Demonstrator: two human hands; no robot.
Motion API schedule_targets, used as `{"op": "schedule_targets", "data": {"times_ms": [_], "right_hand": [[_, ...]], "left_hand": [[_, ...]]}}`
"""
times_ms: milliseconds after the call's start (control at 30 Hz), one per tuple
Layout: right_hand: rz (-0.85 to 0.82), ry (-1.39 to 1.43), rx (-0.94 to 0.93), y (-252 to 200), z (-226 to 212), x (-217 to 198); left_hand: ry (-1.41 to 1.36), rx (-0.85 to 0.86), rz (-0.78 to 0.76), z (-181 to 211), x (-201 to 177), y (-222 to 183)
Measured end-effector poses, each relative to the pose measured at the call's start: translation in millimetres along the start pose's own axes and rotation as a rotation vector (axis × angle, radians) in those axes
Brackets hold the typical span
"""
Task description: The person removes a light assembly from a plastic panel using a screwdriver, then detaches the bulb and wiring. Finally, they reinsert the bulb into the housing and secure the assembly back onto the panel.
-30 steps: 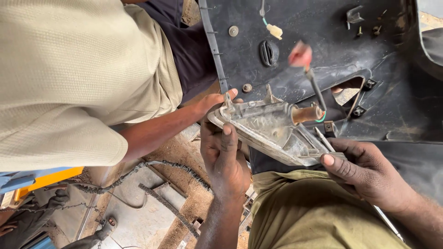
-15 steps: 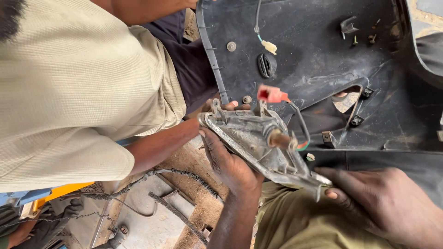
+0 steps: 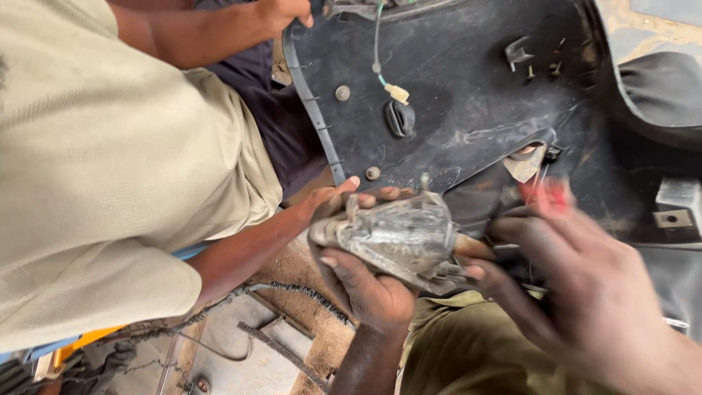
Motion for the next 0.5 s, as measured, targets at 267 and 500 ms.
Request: {"op": "schedule_targets", "data": {"times_ms": [267,500], "right_hand": [[-0.502,0.246,0.153,-30,20,46],[-0.248,0.469,0.087,-27,17,31]], "left_hand": [[-0.093,0.093,-0.090,2,-10,-8],[0.128,-0.285,-0.134,14,27,-19]]}}
Point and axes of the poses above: each hand's wrist, its own y-axis towards the middle knuckle, its own x-axis out of the palm, z = x × y, the point moved 4 cm from there along y, towards the middle knuckle, and after that the axes turned 6 degrees about z, right-handed, at the moved point
